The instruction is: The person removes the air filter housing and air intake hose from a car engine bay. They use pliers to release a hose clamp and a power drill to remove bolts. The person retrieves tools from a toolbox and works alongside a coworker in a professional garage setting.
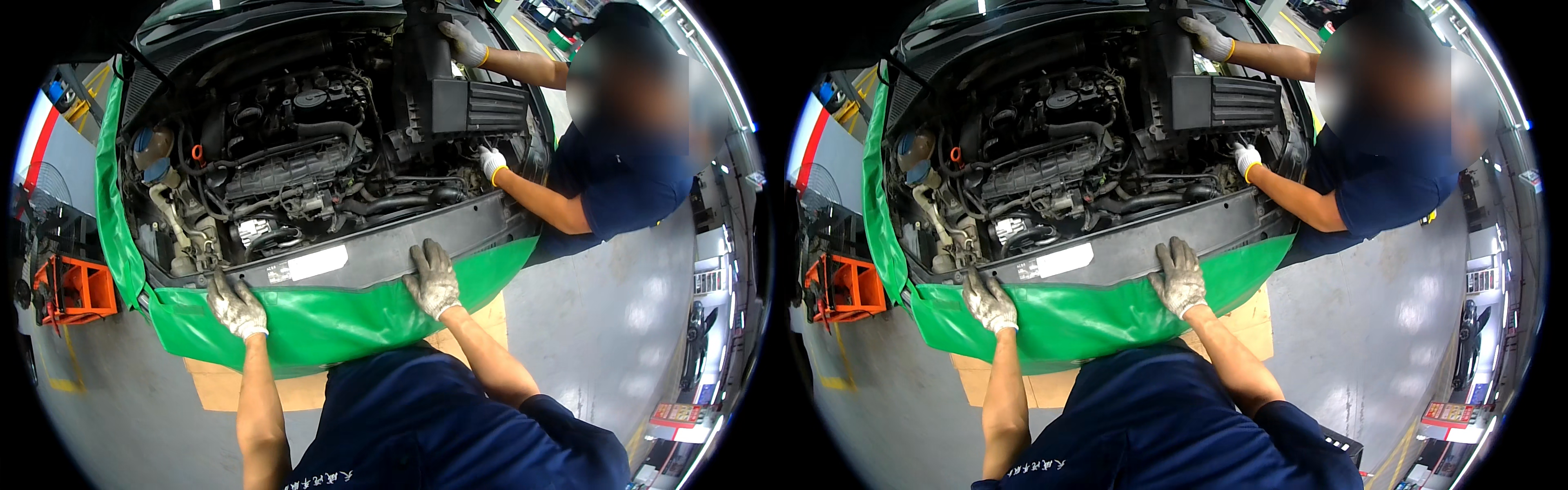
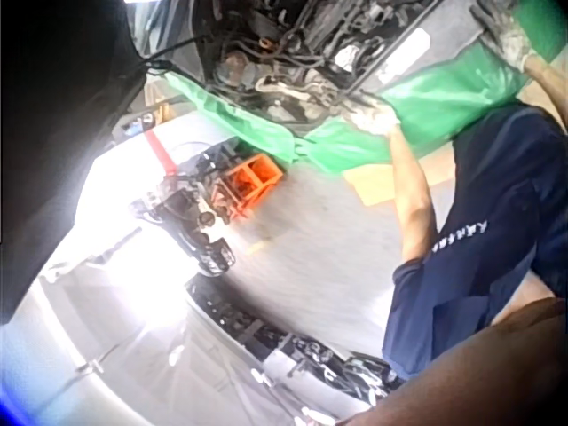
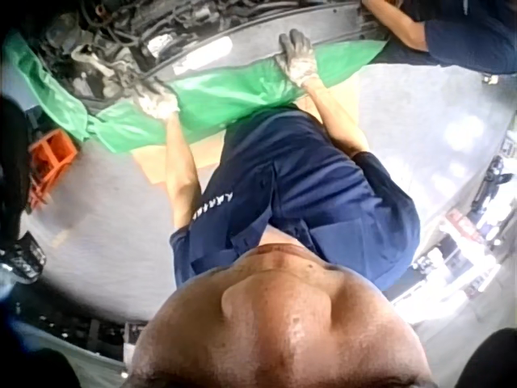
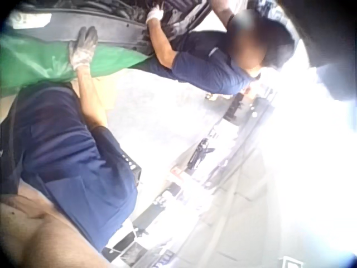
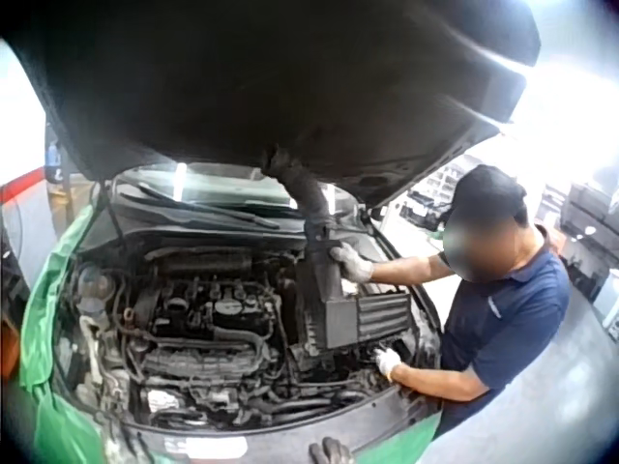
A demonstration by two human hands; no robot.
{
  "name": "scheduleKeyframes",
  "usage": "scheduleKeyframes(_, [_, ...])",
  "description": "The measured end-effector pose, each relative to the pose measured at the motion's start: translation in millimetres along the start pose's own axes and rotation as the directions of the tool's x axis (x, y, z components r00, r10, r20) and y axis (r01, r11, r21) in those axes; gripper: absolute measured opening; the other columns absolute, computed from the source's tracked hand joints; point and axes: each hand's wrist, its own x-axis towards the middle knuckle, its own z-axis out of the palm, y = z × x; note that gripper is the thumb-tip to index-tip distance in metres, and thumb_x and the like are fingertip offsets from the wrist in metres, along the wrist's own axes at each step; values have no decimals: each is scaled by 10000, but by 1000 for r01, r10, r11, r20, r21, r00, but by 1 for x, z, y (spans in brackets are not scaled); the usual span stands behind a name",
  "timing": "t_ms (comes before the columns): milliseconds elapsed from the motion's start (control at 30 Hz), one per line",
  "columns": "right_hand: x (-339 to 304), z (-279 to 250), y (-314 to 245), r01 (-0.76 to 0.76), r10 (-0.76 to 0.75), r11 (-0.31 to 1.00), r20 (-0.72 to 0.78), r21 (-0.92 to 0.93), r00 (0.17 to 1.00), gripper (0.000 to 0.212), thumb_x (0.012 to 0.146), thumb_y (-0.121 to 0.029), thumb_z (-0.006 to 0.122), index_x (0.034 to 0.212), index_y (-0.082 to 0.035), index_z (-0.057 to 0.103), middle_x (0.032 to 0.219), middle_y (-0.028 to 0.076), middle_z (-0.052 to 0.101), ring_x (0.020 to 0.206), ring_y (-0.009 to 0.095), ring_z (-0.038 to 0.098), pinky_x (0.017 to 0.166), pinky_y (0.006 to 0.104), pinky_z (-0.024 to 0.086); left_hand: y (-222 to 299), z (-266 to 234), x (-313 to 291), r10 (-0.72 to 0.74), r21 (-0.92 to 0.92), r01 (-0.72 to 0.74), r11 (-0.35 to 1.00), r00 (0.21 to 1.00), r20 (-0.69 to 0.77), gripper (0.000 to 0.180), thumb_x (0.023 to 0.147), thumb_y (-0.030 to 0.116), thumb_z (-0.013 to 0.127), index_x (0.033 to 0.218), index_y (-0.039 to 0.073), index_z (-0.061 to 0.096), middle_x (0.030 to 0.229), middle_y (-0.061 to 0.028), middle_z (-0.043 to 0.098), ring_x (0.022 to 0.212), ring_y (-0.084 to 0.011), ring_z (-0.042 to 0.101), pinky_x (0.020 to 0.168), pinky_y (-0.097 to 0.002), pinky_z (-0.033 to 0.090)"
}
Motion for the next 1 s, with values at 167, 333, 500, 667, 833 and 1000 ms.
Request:
scheduleKeyframes(167, [-1,6,0,-20,22,999,47,-33,999,741,870,-368,743,1490,-74,460,1555,266,391,1445,472,361,1207,563,295,-1,2,2,3,1,-3,1000,1000,8,539,963,213,620,1482,109,520,1405,-240,552,1278,-439,523,1132,-542,375])
scheduleKeyframes(333, [-2,7,-2,-28,33,998,70,-64,997,751,871,-371,740,1498,-73,455,1565,265,380,1449,473,349,1199,580,290,-1,-3,4,-23,-11,23,1000,998,65,539,963,195,622,1482,93,517,1410,-242,550,1276,-442,513,1120,-534,384])
scheduleKeyframes(500, [-1,12,0,-20,27,995,66,-94,997,759,867,-374,743,1502,-74,454,1562,266,386,1447,473,352,1196,584,285,-1,1,3,-15,7,15,1000,999,36,524,954,213,613,1453,76,535,1397,-250,550,1265,-458,516,1116,-559,382])
scheduleKeyframes(667, [-1,14,2,-22,30,994,75,-109,997,770,870,-389,737,1513,-78,448,1576,264,375,1452,472,347,1204,584,272,-2,3,3,-9,11,9,1000,1000,28,520,952,211,621,1443,60,537,1391,-254,552,1257,-463,523,1114,-564,382])
scheduleKeyframes(833, [-3,12,0,-6,9,997,43,-79,999,763,853,-339,746,1495,-61,441,1559,287,377,1437,494,353,1197,587,276,-2,1,3,-11,-12,11,1000,999,32,536,964,201,623,1476,90,514,1403,-246,549,1265,-450,516,1118,-549,380])
scheduleKeyframes(1000, [-1,10,1,9,-7,998,33,-55,999,774,840,-325,758,1492,-61,436,1541,294,388,1414,506,368,1181,595,291,0,-1,3,-5,-10,6,1000,1000,29,544,968,197,625,1494,118,508,1416,-240,546,1274,-443,514,1125,-539,377])
